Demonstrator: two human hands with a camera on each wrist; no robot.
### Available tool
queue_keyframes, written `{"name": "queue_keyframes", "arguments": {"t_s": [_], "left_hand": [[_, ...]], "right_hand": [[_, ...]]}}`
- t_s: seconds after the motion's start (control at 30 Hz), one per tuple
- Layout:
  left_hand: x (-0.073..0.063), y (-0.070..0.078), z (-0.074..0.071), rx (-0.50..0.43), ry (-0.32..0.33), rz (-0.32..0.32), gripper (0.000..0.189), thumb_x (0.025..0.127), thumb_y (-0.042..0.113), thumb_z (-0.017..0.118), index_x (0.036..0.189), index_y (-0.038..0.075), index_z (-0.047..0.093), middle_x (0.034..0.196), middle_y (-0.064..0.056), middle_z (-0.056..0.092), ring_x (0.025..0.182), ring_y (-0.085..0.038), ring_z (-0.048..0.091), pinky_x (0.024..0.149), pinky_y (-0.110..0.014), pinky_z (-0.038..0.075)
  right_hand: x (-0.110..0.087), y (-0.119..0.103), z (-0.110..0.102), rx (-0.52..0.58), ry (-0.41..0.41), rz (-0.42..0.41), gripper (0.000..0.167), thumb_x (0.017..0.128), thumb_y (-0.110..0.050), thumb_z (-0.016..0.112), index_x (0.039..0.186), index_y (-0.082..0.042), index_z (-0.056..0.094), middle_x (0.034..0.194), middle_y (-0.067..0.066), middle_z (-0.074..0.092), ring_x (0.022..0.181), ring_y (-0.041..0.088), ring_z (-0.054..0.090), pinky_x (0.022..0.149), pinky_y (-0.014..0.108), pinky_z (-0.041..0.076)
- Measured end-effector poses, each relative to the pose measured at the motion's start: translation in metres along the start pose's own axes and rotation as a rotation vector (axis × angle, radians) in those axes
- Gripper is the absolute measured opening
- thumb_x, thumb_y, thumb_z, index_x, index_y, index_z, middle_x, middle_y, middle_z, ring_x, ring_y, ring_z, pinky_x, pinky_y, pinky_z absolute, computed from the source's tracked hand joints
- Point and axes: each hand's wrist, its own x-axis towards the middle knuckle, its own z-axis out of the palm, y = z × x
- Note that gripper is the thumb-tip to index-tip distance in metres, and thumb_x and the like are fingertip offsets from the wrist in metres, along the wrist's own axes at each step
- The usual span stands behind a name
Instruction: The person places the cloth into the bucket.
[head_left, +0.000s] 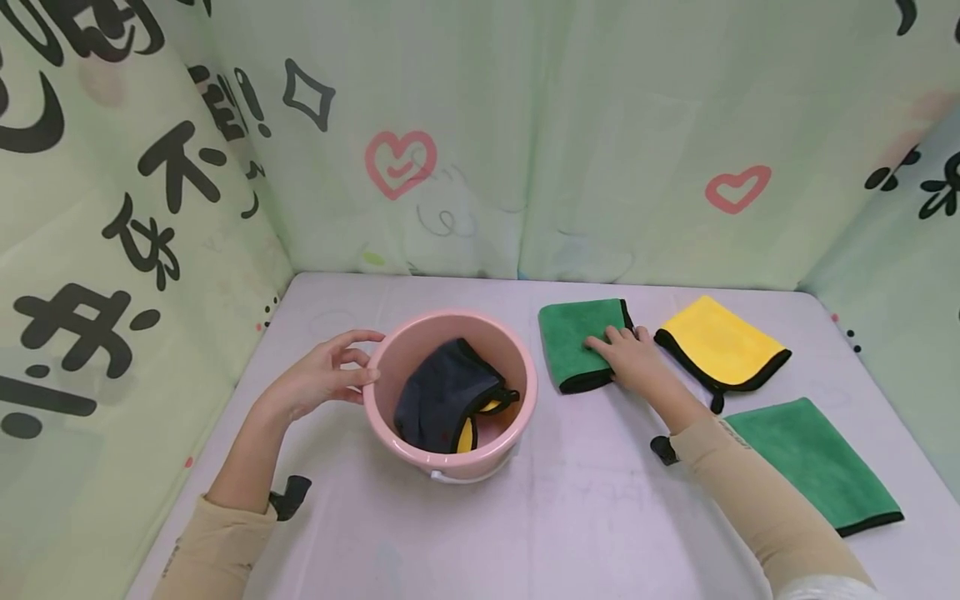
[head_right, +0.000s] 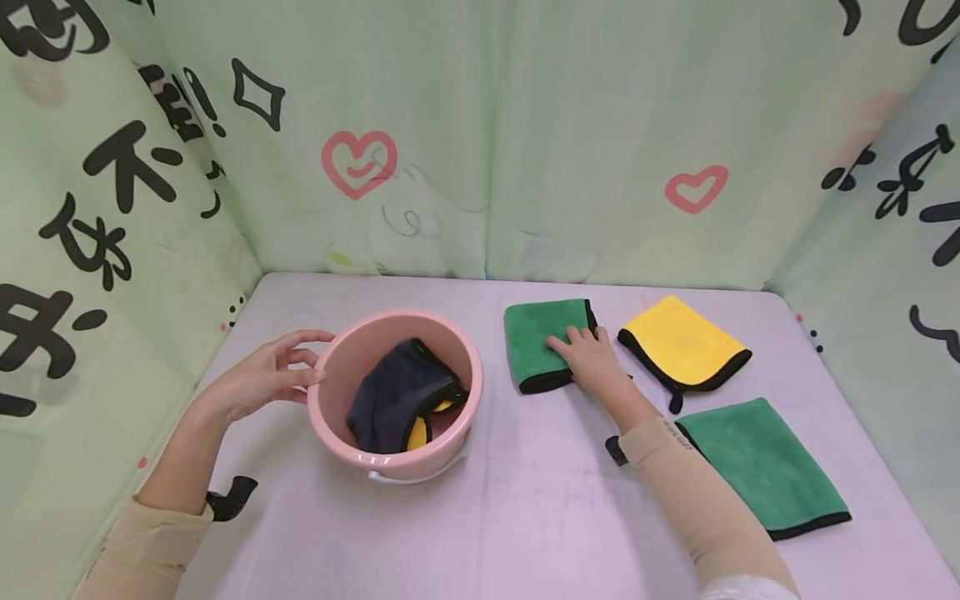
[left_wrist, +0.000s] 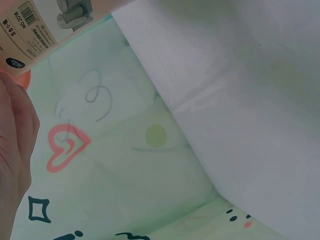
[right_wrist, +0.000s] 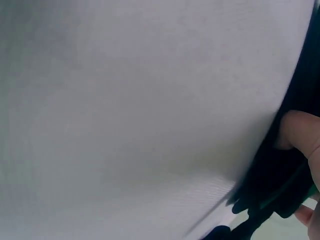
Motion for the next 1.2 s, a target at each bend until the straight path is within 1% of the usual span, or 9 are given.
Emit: {"name": "queue_keyframes", "arguments": {"t_s": [0.07,0.17,0.43,0.6,0.73,0.87,1.0,1.1,1.2], "left_hand": [[0.0,0.0,0.0,-0.003,-0.002,0.001,0.061,0.084,0.009,0.065,0.136,0.005,0.034,0.092,-0.01,0.054,0.072,-0.018,0.062,0.071,-0.033,0.055],[0.0,-0.001,0.0,-0.008,-0.005,0.005,0.06,0.084,0.008,0.064,0.136,0.004,0.034,0.092,-0.01,0.054,0.072,-0.017,0.062,0.071,-0.033,0.055],[0.0,-0.001,0.0,-0.008,-0.007,0.008,0.061,0.084,0.008,0.064,0.136,0.004,0.034,0.092,-0.01,0.054,0.073,-0.017,0.062,0.071,-0.033,0.055],[0.001,-0.001,0.0,-0.008,-0.013,0.009,0.06,0.084,0.008,0.064,0.136,0.005,0.034,0.092,-0.01,0.054,0.073,-0.018,0.062,0.072,-0.034,0.055],[0.001,-0.001,0.0,-0.003,-0.01,0.005,0.06,0.084,0.009,0.064,0.136,0.005,0.034,0.092,-0.011,0.054,0.073,-0.018,0.062,0.071,-0.033,0.055],[0.001,0.0,-0.001,0.003,-0.005,0.006,0.06,0.084,0.009,0.064,0.136,0.005,0.034,0.093,-0.012,0.054,0.073,-0.019,0.062,0.071,-0.034,0.055],[0.001,-0.001,-0.001,0.008,-0.006,0.009,0.059,0.084,0.009,0.064,0.136,0.005,0.035,0.092,-0.012,0.054,0.073,-0.019,0.062,0.072,-0.034,0.055],[0.001,-0.001,-0.001,0.007,-0.005,0.009,0.06,0.084,0.009,0.064,0.136,0.005,0.034,0.091,-0.011,0.054,0.073,-0.019,0.062,0.071,-0.034,0.055],[0.0,-0.001,-0.001,0.015,-0.003,0.007,0.06,0.084,0.009,0.064,0.136,0.005,0.035,0.091,-0.011,0.054,0.073,-0.019,0.062,0.071,-0.034,0.055]], "right_hand": [[0.0,0.0,0.003,-0.004,0.014,0.002,0.041,0.082,-0.001,0.063,0.118,-0.014,0.05,0.103,0.019,0.048,0.089,0.037,0.048,0.074,0.05,0.034],[0.001,0.001,0.006,-0.011,0.021,0.011,0.034,0.088,0.002,0.052,0.118,-0.015,0.051,0.103,0.019,0.047,0.088,0.037,0.046,0.073,0.05,0.033],[0.004,0.003,0.011,-0.026,-0.027,0.031,0.036,0.09,0.001,0.05,0.122,-0.016,0.048,0.109,0.02,0.045,0.091,0.038,0.044,0.077,0.053,0.032],[0.004,0.005,0.013,0.0,-0.005,0.029,0.036,0.088,0.002,0.053,0.119,-0.016,0.048,0.11,0.021,0.044,0.093,0.038,0.042,0.078,0.055,0.032],[0.005,0.005,0.01,0.025,0.077,0.039,0.039,0.083,0.002,0.06,0.116,-0.015,0.047,0.108,0.021,0.041,0.095,0.037,0.04,0.081,0.057,0.029],[0.006,0.002,0.002,0.048,0.169,0.045,0.045,0.077,0.006,0.064,0.113,-0.013,0.046,0.105,0.021,0.04,0.093,0.037,0.038,0.08,0.056,0.027],[0.008,-0.003,-0.013,0.068,0.256,0.069,0.048,0.074,0.01,0.065,0.112,-0.012,0.046,0.104,0.021,0.04,0.092,0.037,0.038,0.079,0.054,0.025],[0.011,-0.005,-0.027,0.067,0.357,0.075,0.048,0.072,0.011,0.065,0.11,-0.012,0.048,0.103,0.022,0.041,0.09,0.037,0.039,0.077,0.053,0.026],[0.014,-0.006,-0.043,0.06,0.44,0.076,0.048,0.07,0.012,0.065,0.109,-0.011,0.048,0.102,0.022,0.042,0.09,0.038,0.04,0.077,0.054,0.027]]}}
